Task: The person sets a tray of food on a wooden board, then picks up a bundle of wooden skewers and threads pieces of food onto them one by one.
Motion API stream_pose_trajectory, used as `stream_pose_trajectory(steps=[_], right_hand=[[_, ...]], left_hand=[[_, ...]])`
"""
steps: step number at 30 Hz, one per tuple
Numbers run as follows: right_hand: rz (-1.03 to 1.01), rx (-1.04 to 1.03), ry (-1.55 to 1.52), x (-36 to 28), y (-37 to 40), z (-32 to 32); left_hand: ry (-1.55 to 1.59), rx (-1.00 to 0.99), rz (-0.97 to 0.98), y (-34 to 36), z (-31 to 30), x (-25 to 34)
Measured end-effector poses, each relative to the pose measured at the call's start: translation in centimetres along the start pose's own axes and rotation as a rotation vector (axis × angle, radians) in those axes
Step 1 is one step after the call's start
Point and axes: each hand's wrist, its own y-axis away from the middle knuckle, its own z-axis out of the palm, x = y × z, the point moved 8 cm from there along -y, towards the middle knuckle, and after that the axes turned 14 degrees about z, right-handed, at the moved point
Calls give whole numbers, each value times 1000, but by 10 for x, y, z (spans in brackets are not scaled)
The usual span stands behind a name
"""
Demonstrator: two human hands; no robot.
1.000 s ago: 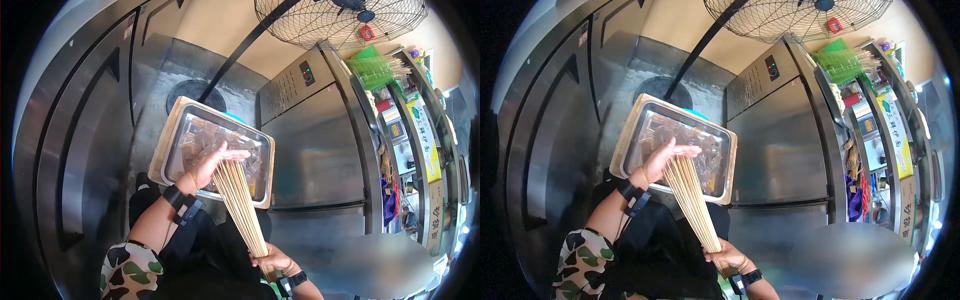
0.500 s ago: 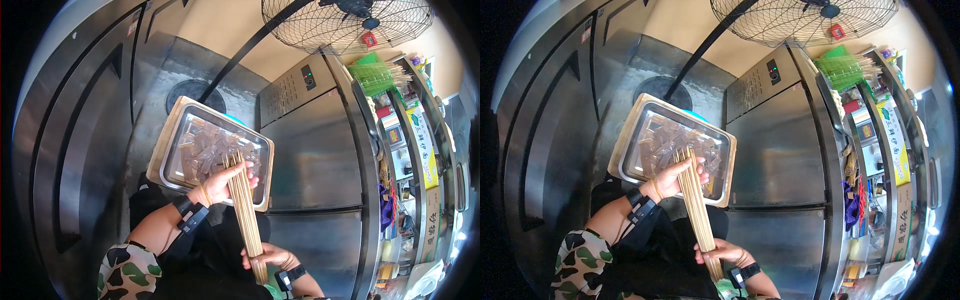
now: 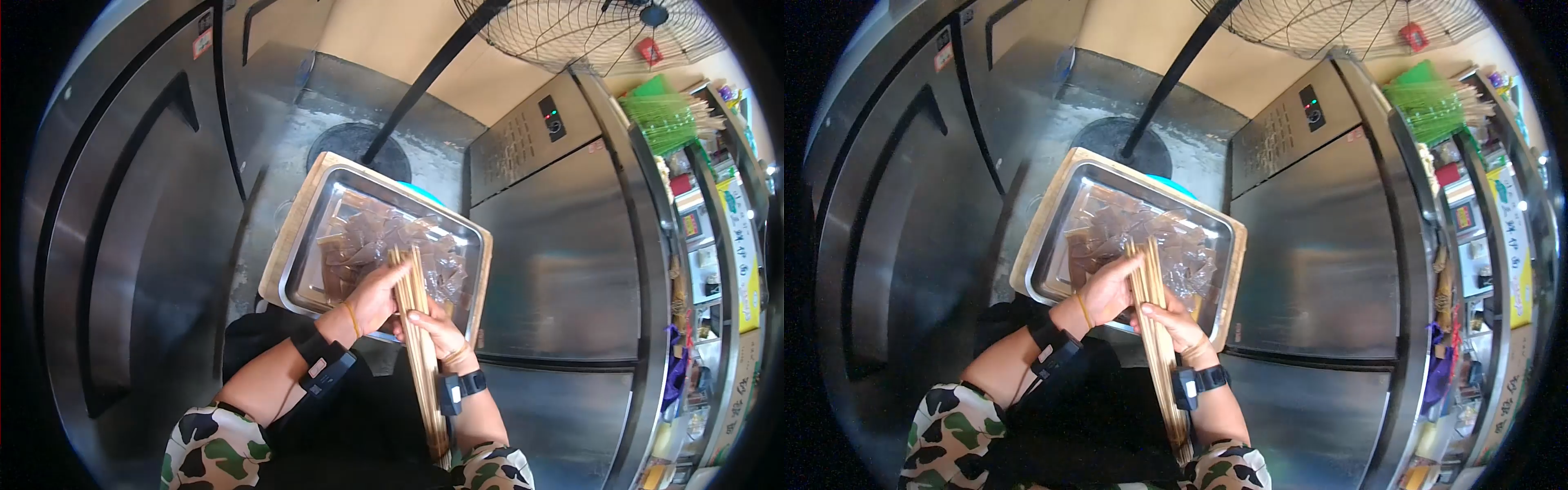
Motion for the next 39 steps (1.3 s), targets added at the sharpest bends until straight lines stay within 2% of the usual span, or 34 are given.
stream_pose_trajectory(steps=[2,3,6,7,10,14,19,24,26,29,32,36,39], right_hand=[[-31,-124,-128,2,3,1],[-19,-130,-105,4,5,0],[3,-158,-110,9,8,-8],[-6,-165,-95,8,9,-7],[-25,-174,-55,5,21,-3],[-65,-187,-49,8,35,-5],[-54,-238,5,16,53,-1],[-165,-243,71,17,59,1],[-280,-222,99,13,56,-1],[-206,-258,38,12,64,2],[-166,-298,9,17,59,1],[-167,-310,6,18,59,5],[-163,-292,36,24,55,8]], left_hand=[[-357,-1,14,-5,-10,0],[-740,-64,140,-13,-19,5],[-1151,-181,255,-18,-7,25],[-952,-146,122,-14,-6,19],[-699,13,248,-4,-1,25],[-776,20,310,8,13,49],[-945,27,333,20,35,50],[-1046,35,434,27,51,57],[-981,84,446,30,51,61],[-914,138,524,37,52,76],[-845,157,426,43,49,79],[-958,222,317,47,50,66],[-1185,100,322,39,50,63]])
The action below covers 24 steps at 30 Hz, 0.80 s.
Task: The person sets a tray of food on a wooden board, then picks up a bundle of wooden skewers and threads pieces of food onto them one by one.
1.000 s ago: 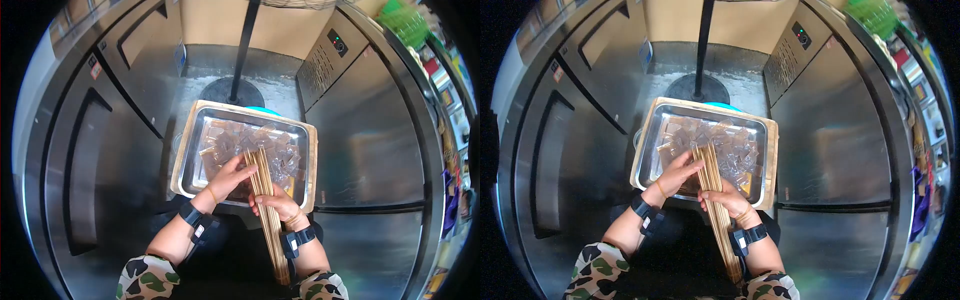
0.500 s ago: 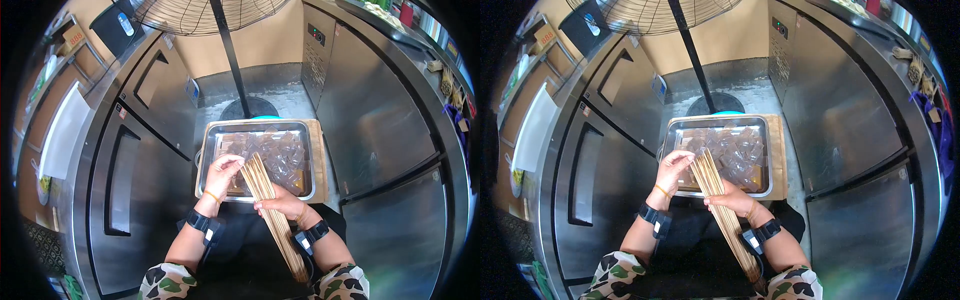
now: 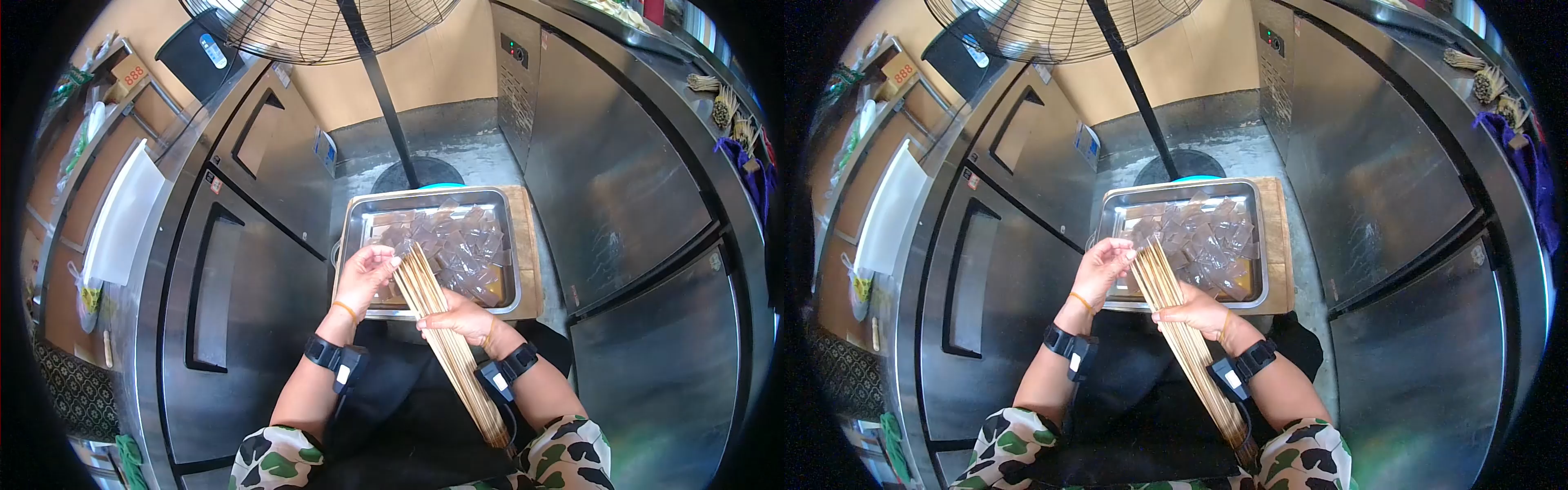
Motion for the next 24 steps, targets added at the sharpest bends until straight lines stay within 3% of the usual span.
stream_pose_trajectory(steps=[6,9,13,21,24], right_hand=[[43,-58,-41,9,-4,0],[124,-111,-211,9,1,8],[65,-131,-170,5,3,6],[39,16,-187,12,-4,-20],[12,57,-194,7,-4,-27]], left_hand=[[-160,18,209,-4,-9,3],[-17,3,150,2,-4,15],[59,19,140,12,-5,30],[-291,99,293,17,-4,27],[41,51,92,18,3,6]])
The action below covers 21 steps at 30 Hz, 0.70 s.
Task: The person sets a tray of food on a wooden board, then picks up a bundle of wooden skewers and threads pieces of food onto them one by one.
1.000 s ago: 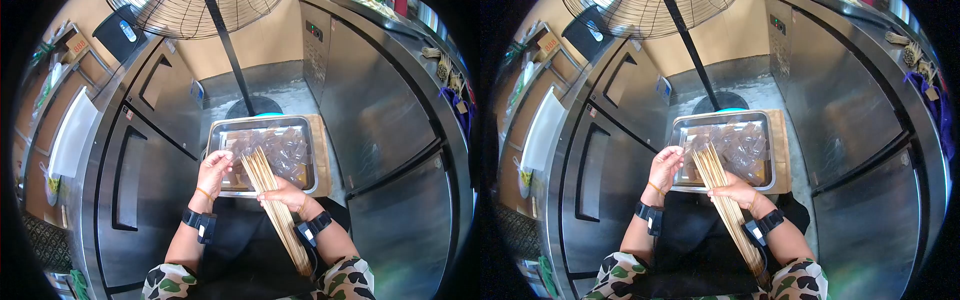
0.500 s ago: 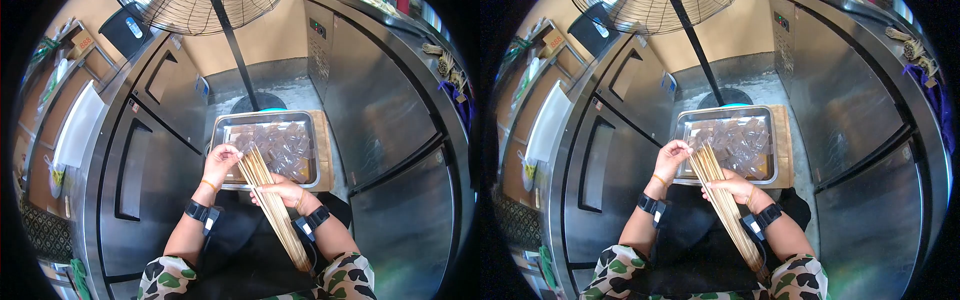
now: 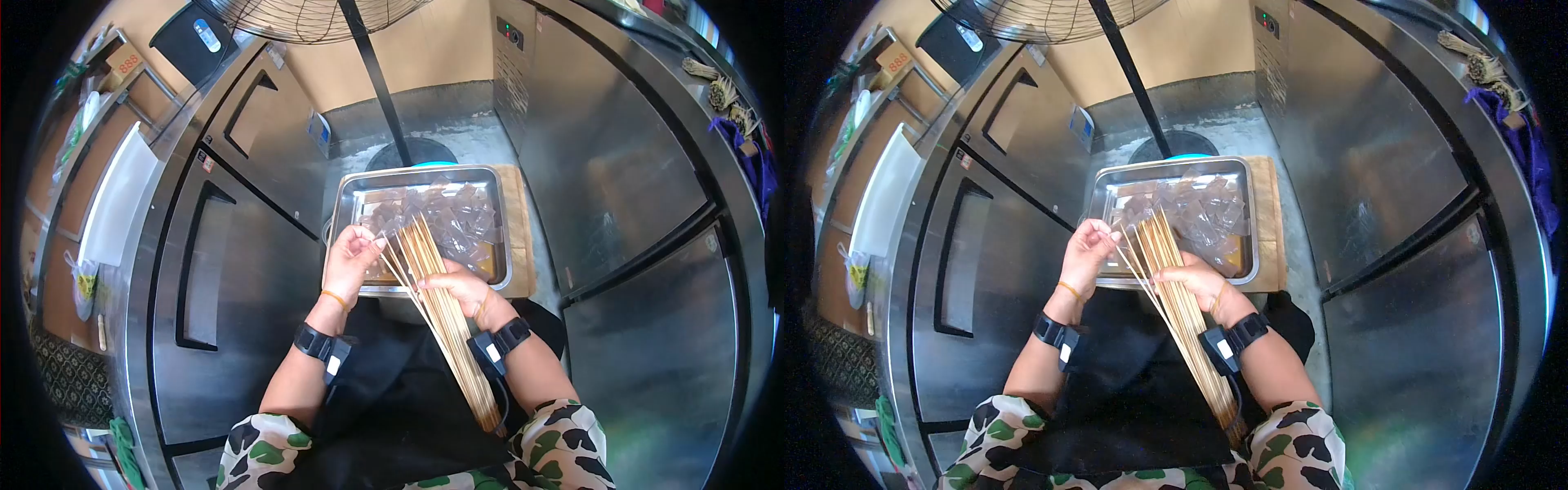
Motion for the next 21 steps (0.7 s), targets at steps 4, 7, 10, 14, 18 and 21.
stream_pose_trajectory(steps=[4,7,10,14,18,21], right_hand=[[-39,15,-45,-6,-1,-4],[-57,38,-42,-15,2,-6],[-57,46,-59,-15,0,-13],[-57,72,-62,-14,-1,-18],[-53,101,-56,-12,0,-20],[-46,100,-49,-11,0,-21]], left_hand=[[336,-42,-206,17,22,-4],[414,-138,-341,40,39,-14],[452,-227,-408,60,58,-11],[294,-151,-237,58,48,-17],[251,-130,-185,57,50,-19],[246,-119,-188,57,50,-23]])
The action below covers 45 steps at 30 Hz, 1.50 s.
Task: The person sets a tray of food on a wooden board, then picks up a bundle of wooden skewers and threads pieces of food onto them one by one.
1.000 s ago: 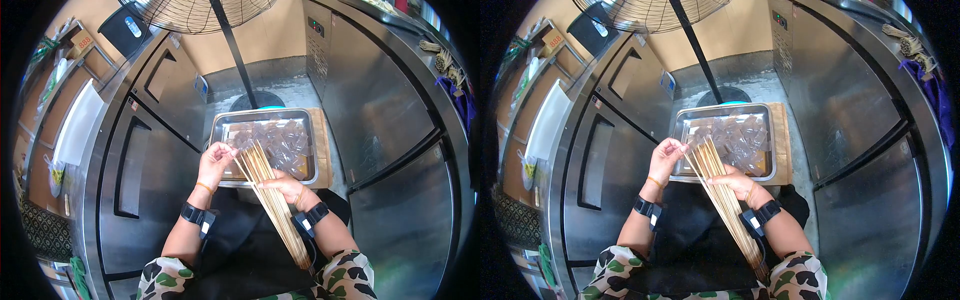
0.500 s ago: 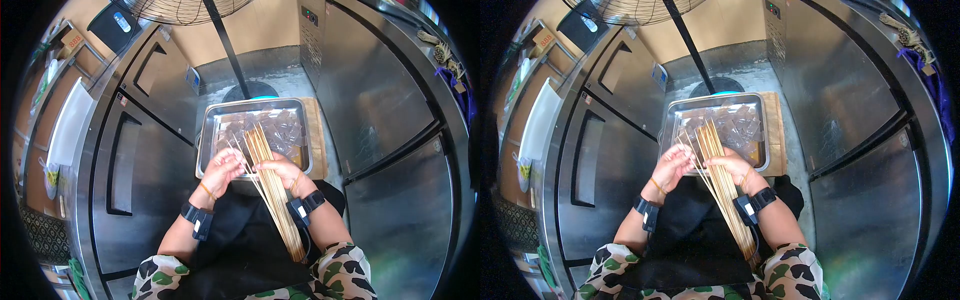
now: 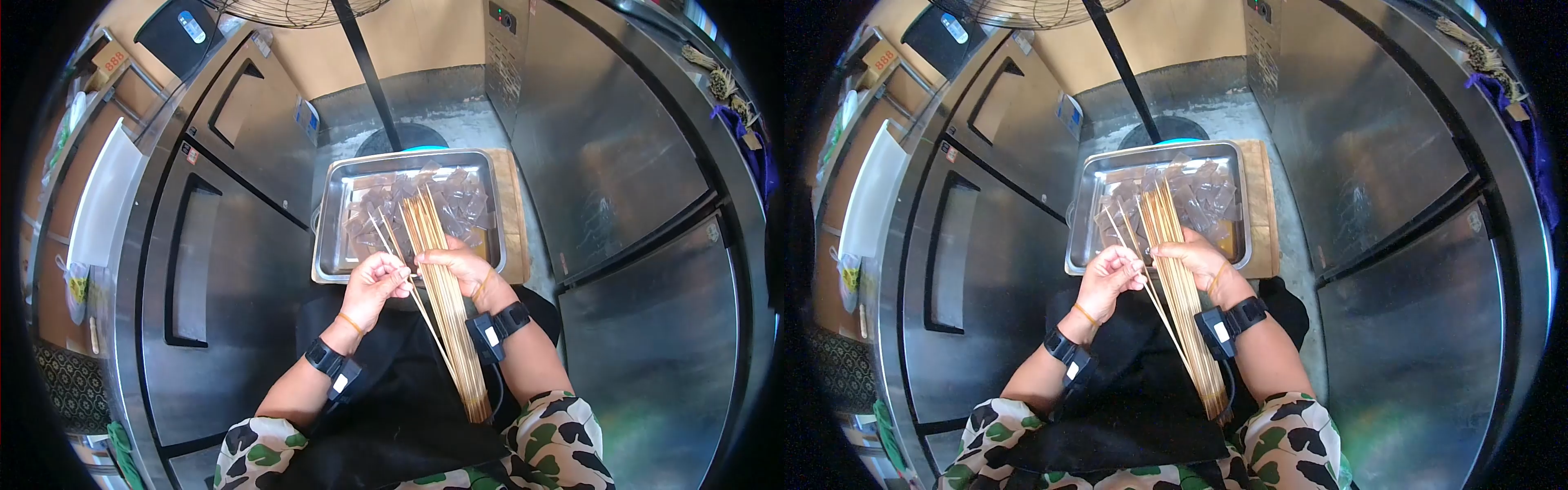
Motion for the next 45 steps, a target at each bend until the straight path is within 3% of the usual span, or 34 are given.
stream_pose_trajectory(steps=[8,14,18,27,31,34,45], right_hand=[[20,-74,-5,5,-4,9],[14,-74,25,4,-1,9],[10,-117,15,3,3,16],[38,-74,100,6,5,17],[17,-70,132,7,2,17],[14,-38,128,2,7,15],[128,18,59,1,19,-6]], left_hand=[[-49,13,56,-6,-1,0],[33,128,-22,-6,-14,-15],[21,155,54,-10,-14,-5],[141,226,-64,-31,-26,-8],[4,192,129,-56,-28,4],[-5,68,91,-64,-19,2],[162,0,10,-61,1,-12]])
